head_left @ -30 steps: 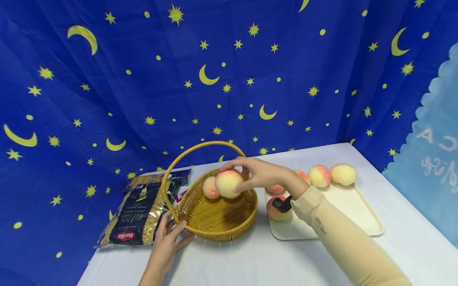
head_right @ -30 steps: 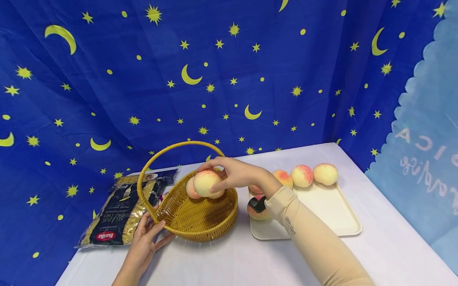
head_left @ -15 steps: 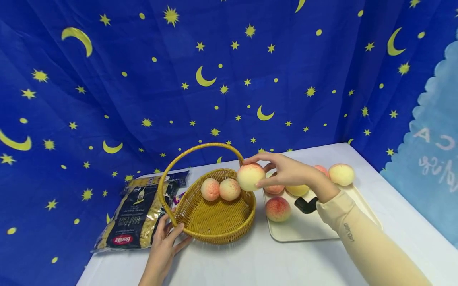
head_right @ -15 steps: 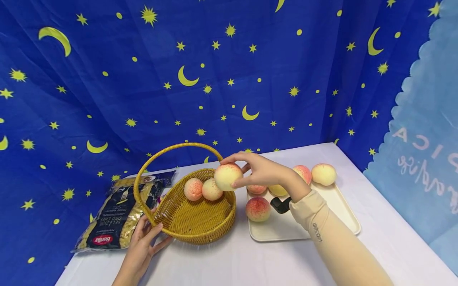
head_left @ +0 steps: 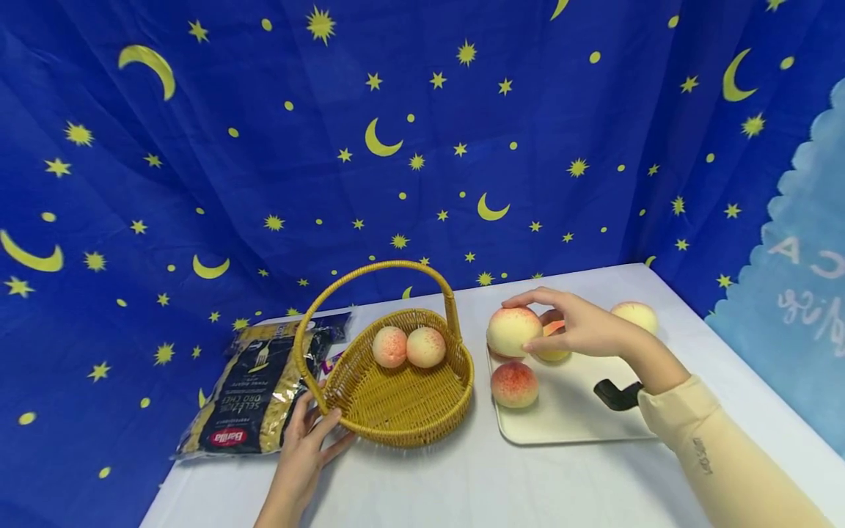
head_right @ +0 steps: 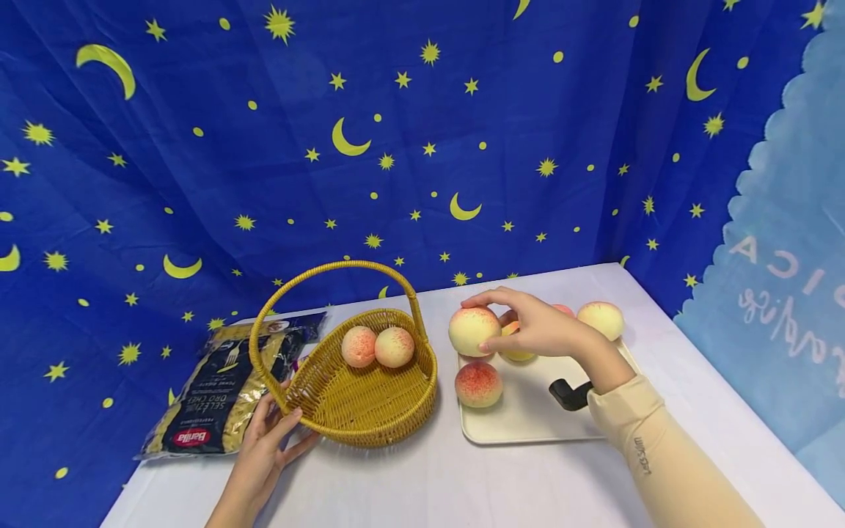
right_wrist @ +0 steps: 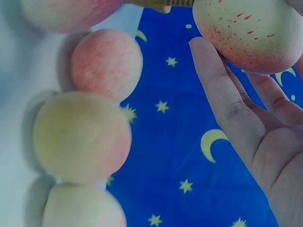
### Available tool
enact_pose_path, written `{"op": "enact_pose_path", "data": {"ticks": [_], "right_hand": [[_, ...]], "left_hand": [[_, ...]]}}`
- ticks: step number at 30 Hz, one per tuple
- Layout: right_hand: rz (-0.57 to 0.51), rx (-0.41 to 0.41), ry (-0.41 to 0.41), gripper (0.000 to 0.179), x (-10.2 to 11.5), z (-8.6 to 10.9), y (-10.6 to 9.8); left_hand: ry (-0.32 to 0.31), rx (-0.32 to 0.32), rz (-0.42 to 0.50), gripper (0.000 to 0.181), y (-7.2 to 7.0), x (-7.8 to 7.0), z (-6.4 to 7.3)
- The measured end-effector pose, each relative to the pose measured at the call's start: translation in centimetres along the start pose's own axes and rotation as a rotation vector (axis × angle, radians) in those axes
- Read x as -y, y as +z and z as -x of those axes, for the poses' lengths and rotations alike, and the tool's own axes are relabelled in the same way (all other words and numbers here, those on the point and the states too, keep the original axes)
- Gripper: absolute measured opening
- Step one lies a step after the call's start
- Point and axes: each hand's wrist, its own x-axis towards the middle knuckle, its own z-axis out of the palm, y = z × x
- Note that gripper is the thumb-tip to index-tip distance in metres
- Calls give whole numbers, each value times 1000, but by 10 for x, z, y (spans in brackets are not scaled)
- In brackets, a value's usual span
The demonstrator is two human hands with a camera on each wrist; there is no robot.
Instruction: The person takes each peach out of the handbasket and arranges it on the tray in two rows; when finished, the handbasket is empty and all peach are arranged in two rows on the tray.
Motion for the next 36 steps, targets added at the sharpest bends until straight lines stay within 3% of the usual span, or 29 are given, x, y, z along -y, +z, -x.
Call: {"op": "enact_pose_path", "data": {"ticks": [20,36], "right_hand": [[70,-109,-24,57,-35,53,-2],[85,-84,21,62,-56,68,4]], "left_hand": [[-19,-15,-26,69,2,-3,1],[-18,-21,-21,69,4,-4,2]]}}
